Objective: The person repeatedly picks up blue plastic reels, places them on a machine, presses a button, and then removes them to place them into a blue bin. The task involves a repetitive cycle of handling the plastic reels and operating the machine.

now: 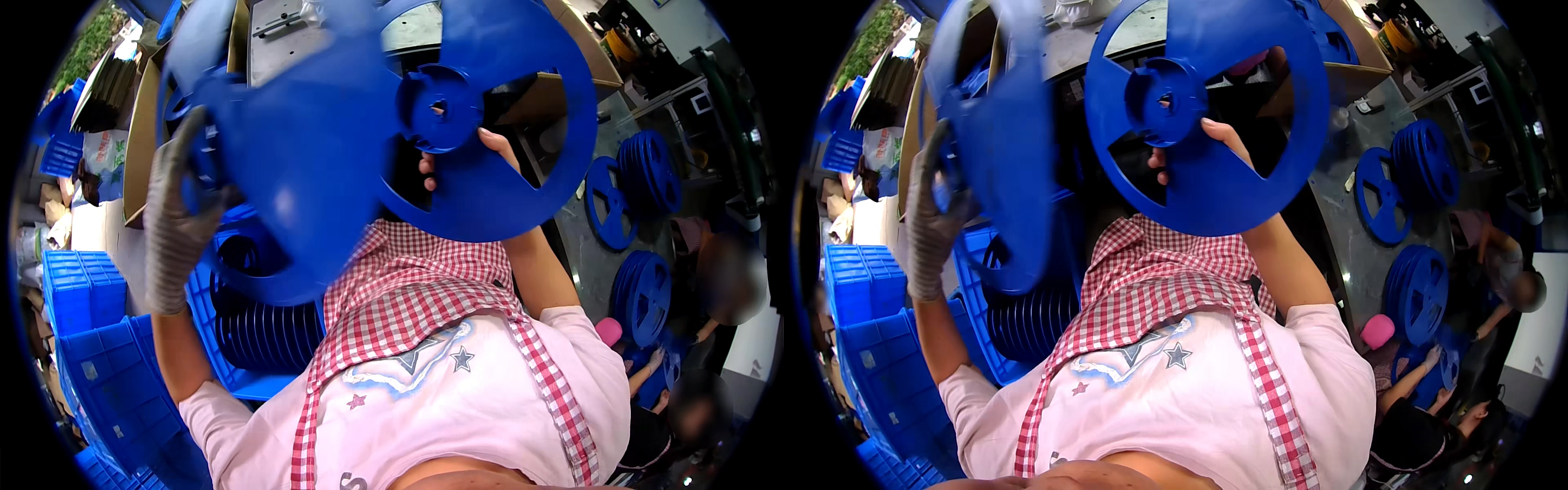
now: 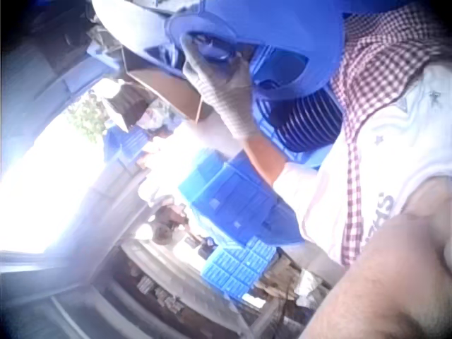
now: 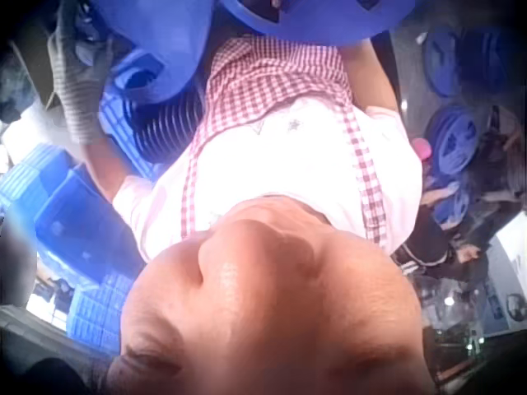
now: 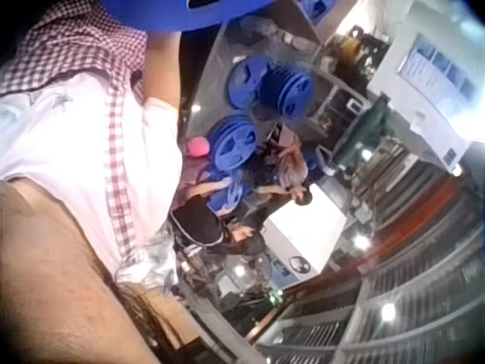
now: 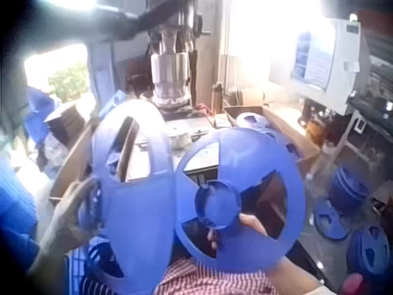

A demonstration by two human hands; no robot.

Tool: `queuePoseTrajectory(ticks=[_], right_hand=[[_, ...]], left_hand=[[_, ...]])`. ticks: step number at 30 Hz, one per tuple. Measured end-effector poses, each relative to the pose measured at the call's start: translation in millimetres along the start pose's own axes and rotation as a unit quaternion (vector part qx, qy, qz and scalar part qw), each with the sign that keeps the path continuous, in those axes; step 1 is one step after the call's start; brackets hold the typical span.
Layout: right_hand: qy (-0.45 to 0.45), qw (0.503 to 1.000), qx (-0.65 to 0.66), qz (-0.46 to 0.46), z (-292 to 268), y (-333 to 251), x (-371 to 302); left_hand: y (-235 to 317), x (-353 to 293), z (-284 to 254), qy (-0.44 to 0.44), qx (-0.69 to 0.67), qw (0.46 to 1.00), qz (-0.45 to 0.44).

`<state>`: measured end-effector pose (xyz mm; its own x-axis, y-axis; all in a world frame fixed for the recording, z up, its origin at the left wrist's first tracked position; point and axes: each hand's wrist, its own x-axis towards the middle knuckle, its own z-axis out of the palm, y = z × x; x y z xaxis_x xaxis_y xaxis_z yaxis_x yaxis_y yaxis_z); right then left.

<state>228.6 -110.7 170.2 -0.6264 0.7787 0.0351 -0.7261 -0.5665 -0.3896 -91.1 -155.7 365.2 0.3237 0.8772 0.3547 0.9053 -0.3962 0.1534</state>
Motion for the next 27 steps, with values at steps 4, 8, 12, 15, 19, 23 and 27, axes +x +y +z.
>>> queuePoseTrajectory(ticks=[4,8,12,15,19,23,27], right_hand=[[-0.155,0.961,0.215,0.075,-42.6,51.2,18.9],[-0.130,0.975,0.176,0.041,-23.3,70.9,3.2],[-0.210,0.965,0.097,-0.124,-32.0,47.3,13.2],[-0.073,0.974,-0.059,-0.205,-13.4,30.5,10.5],[0.124,0.926,-0.241,-0.261,12.5,37.3,18.1],[0.077,0.916,-0.289,-0.268,22.5,33.1,26.7],[0.086,0.931,-0.281,-0.217,25.5,36.4,25.1]], left_hand=[[52.7,18.4,68.2,-0.075,0.055,0.989,0.117],[73.8,13.2,112.3,-0.042,0.151,0.960,0.234],[105.2,10.3,131.2,-0.060,-0.050,0.990,0.114],[126.2,5.5,156.2,-0.066,-0.188,0.980,-0.014],[104.8,9.5,183.4,-0.070,-0.403,0.906,-0.106],[88.8,2.2,182.7,-0.082,-0.451,0.885,-0.078],[72.8,-19.8,189.1,-0.045,-0.510,0.853,-0.102]])
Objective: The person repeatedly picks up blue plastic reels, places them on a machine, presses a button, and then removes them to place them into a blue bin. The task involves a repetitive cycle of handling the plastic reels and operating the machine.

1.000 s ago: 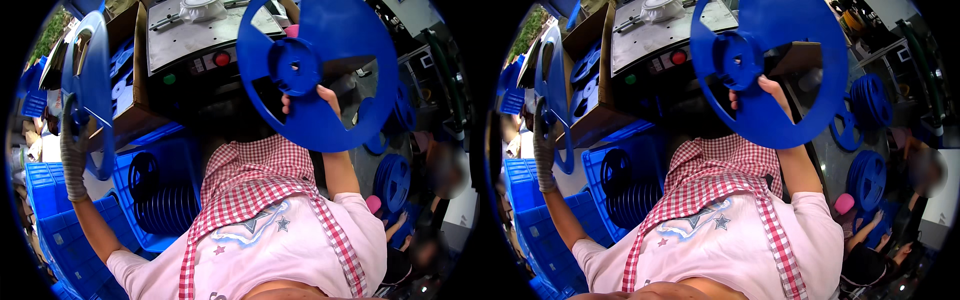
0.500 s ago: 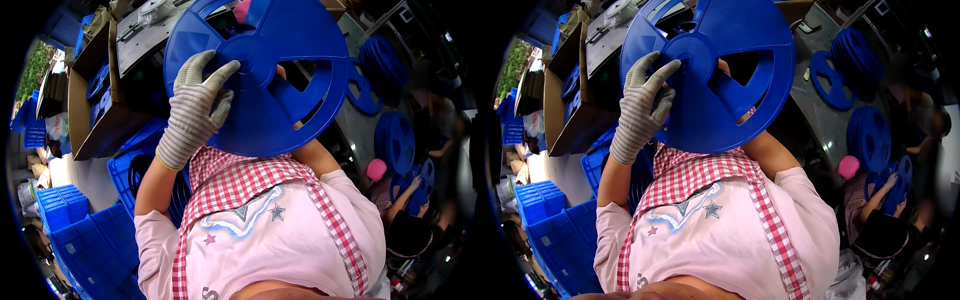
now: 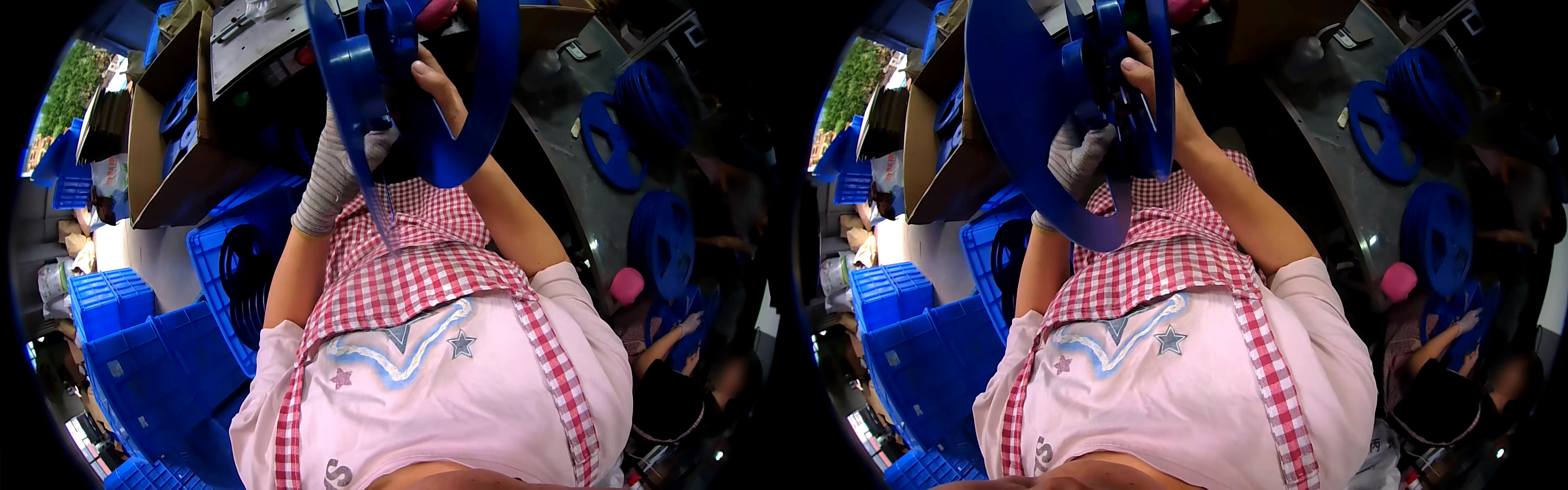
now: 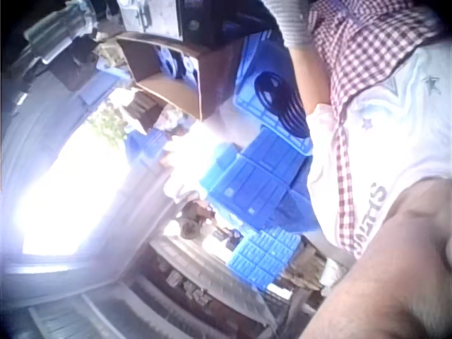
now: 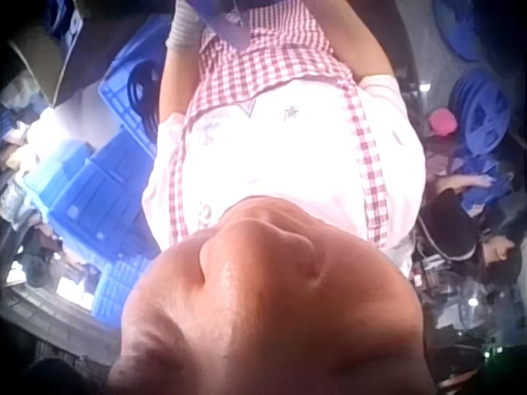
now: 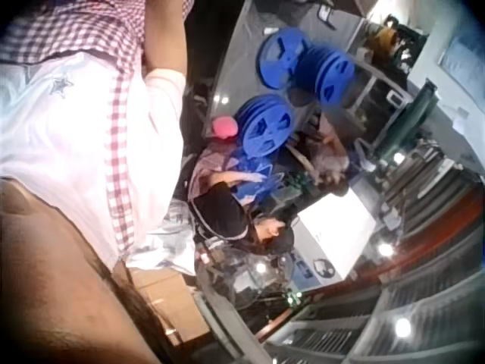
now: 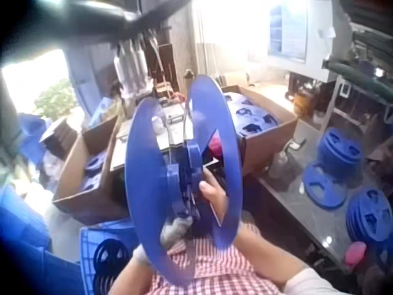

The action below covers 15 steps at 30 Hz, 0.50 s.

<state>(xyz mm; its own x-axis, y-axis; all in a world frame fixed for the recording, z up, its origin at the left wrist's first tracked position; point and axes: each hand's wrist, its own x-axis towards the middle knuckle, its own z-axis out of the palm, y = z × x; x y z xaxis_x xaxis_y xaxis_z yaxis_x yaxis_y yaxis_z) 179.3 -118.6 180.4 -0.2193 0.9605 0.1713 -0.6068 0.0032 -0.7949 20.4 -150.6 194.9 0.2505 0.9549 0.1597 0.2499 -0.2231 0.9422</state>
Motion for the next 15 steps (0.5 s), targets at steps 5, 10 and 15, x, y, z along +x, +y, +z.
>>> queuePoseTrajectory(ticks=[5,10,15], right_hand=[[0.017,0.962,-0.257,-0.090,-1.7,16.0,-2.9],[0.012,0.948,-0.297,-0.109,3.9,18.3,-0.8],[0.018,0.946,-0.304,-0.109,6.2,13.4,-1.0]], left_hand=[[-37.5,-4.4,-9.6,0.049,-0.047,0.996,0.061],[-25.8,-2.5,0.8,0.046,-0.182,0.979,0.081],[-14.2,3.9,5.6,0.050,-0.215,0.973,0.068]])
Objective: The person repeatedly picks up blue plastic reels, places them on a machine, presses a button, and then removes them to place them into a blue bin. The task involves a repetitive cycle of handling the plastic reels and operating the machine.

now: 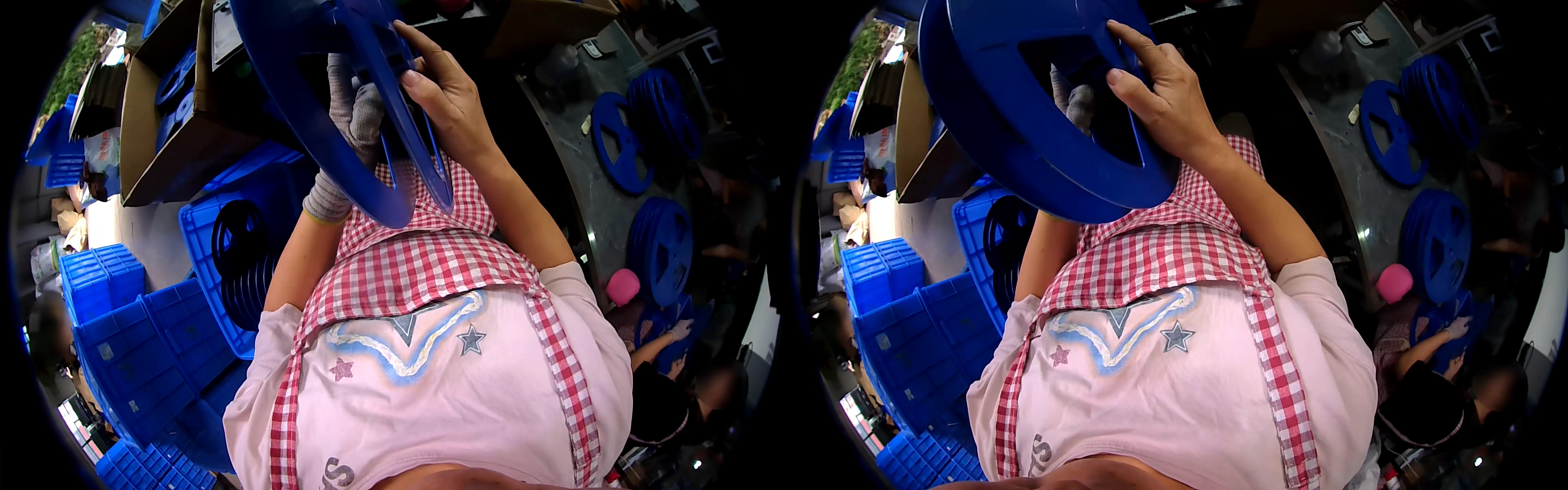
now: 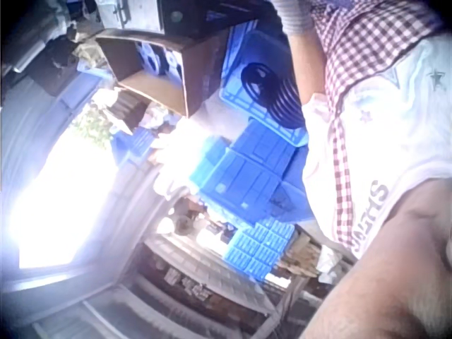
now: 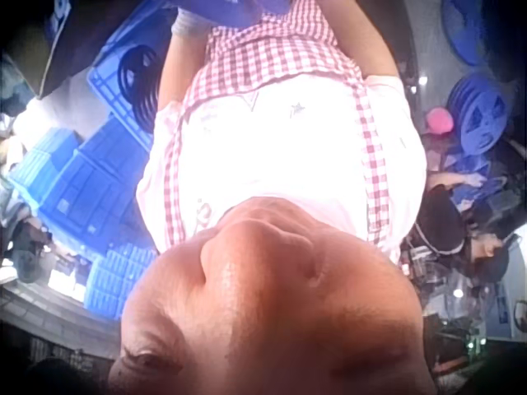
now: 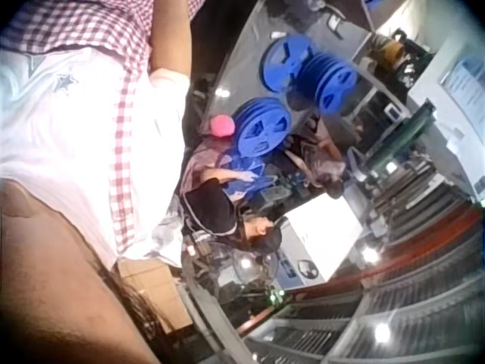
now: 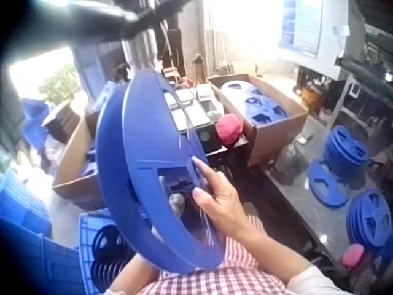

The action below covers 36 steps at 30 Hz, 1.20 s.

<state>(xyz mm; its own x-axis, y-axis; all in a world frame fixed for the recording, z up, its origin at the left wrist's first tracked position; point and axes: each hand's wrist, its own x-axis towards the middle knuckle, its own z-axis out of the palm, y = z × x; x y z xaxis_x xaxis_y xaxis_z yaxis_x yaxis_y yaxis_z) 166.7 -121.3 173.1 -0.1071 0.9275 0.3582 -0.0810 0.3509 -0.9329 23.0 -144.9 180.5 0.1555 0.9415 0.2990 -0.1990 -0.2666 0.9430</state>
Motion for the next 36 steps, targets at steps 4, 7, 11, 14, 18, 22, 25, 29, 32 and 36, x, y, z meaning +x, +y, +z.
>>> queuePoseTrajectory(ticks=[4,7,11,14,18,22,25,29,32,36], right_hand=[[-0.005,1.000,0.003,0.001,-0.3,-1.0,1.5],[-0.016,1.000,-0.009,0.006,-3.8,-3.8,1.5],[-0.020,1.000,-0.001,0.013,-2.1,-6.2,0.5],[-0.024,1.000,-0.009,0.016,-3.9,-5.9,1.1],[-0.044,0.997,-0.057,0.008,-10.4,-10.7,5.5],[-0.119,0.973,-0.197,0.007,-27.5,-45.3,14.9],[-0.149,0.942,-0.298,-0.046,-31.1,-59.5,33.1],[-0.240,0.909,-0.340,-0.024,-34.4,-66.8,95.6],[-0.218,0.885,-0.405,-0.076,-21.1,-46.5,168.3],[-0.255,0.863,-0.431,-0.063,-7.9,-83.4,241.5]], left_hand=[[3.6,-1.3,3.1,0.002,-0.033,0.999,0.012],[10.3,0.3,6.8,0.016,-0.047,0.999,-0.021],[-16.9,6.9,-10.5,-0.029,0.001,0.998,0.063],[-3.1,9.0,-2.8,-0.025,0.013,0.999,0.040],[1.5,1.5,-4.7,-0.013,0.191,0.979,0.068],[39.7,-4.9,-4.4,0.020,0.134,0.990,-0.033],[49.0,3.7,-7.4,0.041,-0.041,0.997,-0.046],[33.8,40.7,-78.2,-0.060,-0.129,0.990,0.008],[48.7,92.1,-154.1,-0.055,-0.073,0.993,0.071],[101.8,133.5,-194.5,-0.028,0.117,0.989,0.085]])
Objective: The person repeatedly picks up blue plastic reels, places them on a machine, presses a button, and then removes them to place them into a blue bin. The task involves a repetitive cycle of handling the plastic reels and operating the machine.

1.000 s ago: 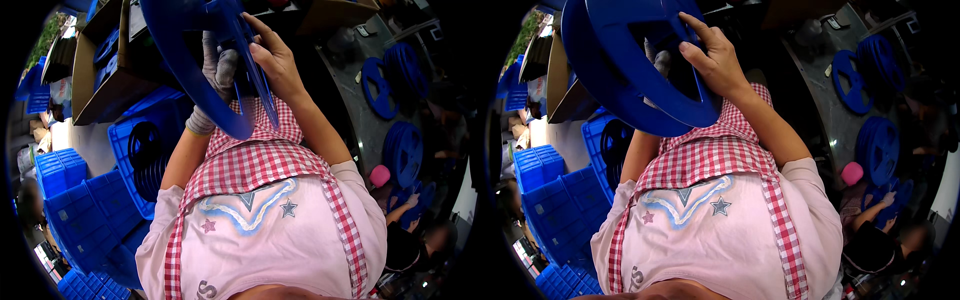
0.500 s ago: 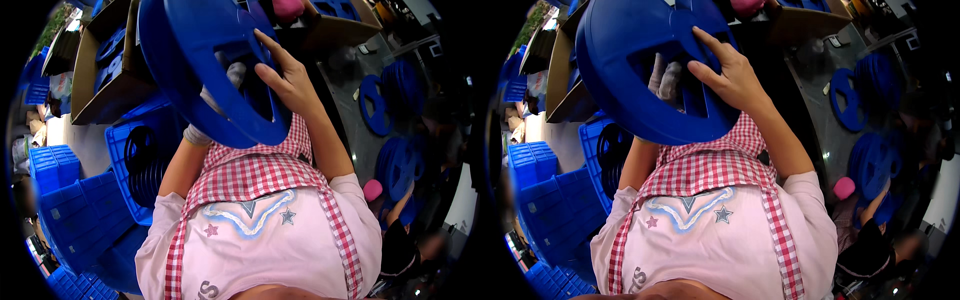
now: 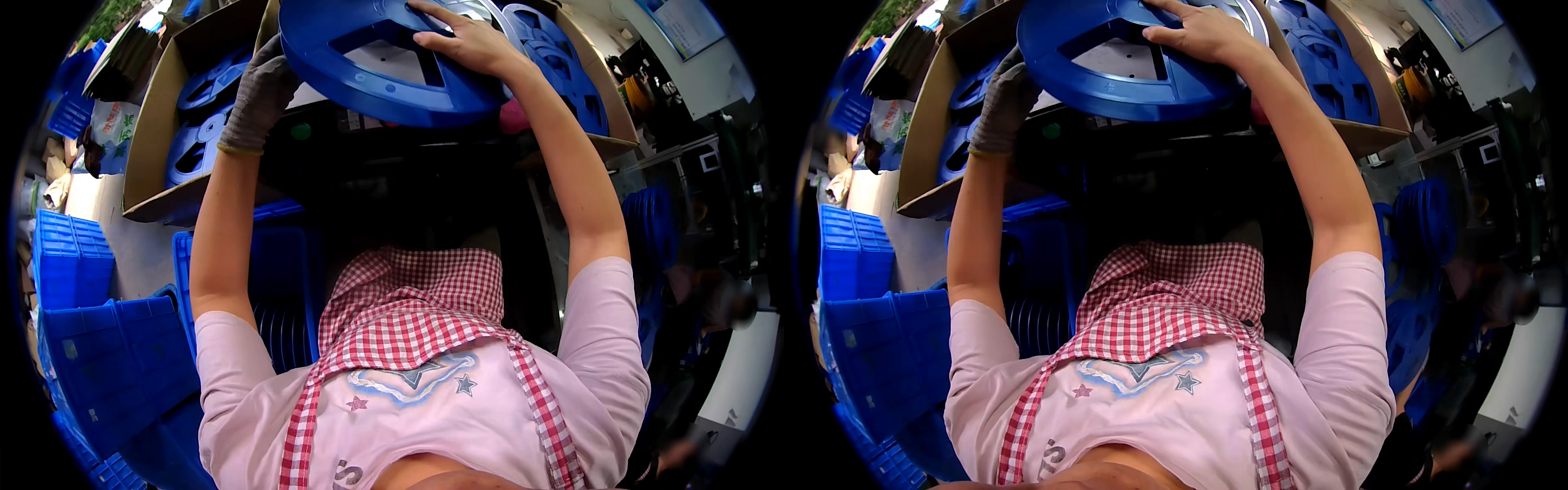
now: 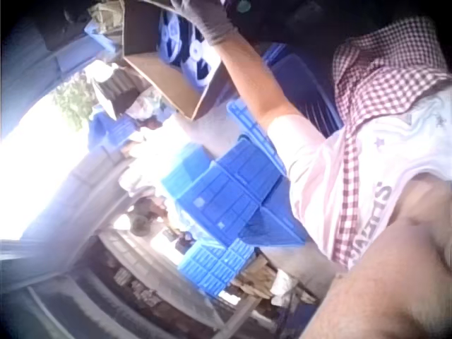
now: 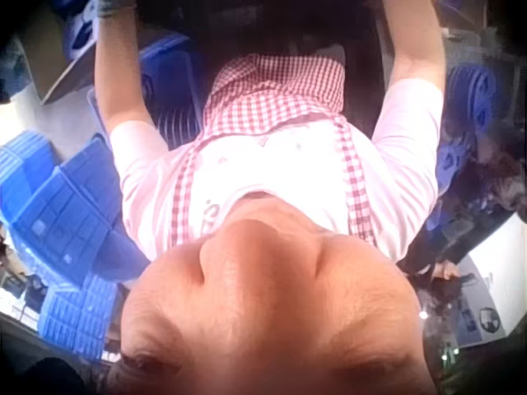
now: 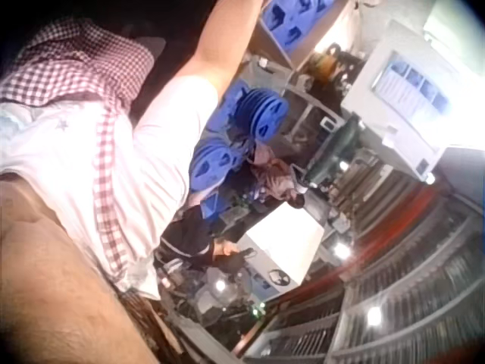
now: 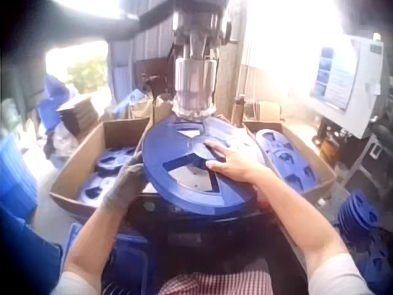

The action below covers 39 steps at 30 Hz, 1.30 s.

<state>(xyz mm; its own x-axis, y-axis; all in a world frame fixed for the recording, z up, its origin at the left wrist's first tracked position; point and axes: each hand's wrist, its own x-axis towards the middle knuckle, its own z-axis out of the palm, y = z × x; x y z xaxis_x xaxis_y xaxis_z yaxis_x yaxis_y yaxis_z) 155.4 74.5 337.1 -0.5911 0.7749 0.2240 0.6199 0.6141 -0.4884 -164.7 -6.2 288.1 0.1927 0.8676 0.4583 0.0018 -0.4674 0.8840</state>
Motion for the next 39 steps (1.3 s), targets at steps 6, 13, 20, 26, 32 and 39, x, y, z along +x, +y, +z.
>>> queuePoseTrajectory(ticks=[6,13,20,26,32,39], right_hand=[[-0.034,0.994,-0.098,0.014,-24.0,13.6,76.4],[-0.065,0.990,-0.112,0.064,-31.5,-18.7,76.8],[0.077,0.963,-0.257,0.015,-33.4,-6.4,34.5],[0.180,0.962,-0.202,-0.050,-0.4,93.8,-102.7],[0.159,0.969,-0.189,-0.026,29.3,106.8,-107.7],[0.293,0.948,-0.100,0.071,-24.9,205.6,-102.1]], left_hand=[[-13.6,48.3,-12.6,-0.027,0.332,0.937,0.103],[-5.3,30.6,-6.3,0.047,-0.143,0.981,-0.122],[20.1,0.2,12.9,0.190,-0.019,0.972,-0.134],[20.1,-84.0,59.2,0.135,0.436,0.888,-0.066],[1.5,-89.1,56.6,0.163,0.501,0.838,-0.143],[24.5,-110.9,58.5,0.211,0.389,0.889,-0.113]])
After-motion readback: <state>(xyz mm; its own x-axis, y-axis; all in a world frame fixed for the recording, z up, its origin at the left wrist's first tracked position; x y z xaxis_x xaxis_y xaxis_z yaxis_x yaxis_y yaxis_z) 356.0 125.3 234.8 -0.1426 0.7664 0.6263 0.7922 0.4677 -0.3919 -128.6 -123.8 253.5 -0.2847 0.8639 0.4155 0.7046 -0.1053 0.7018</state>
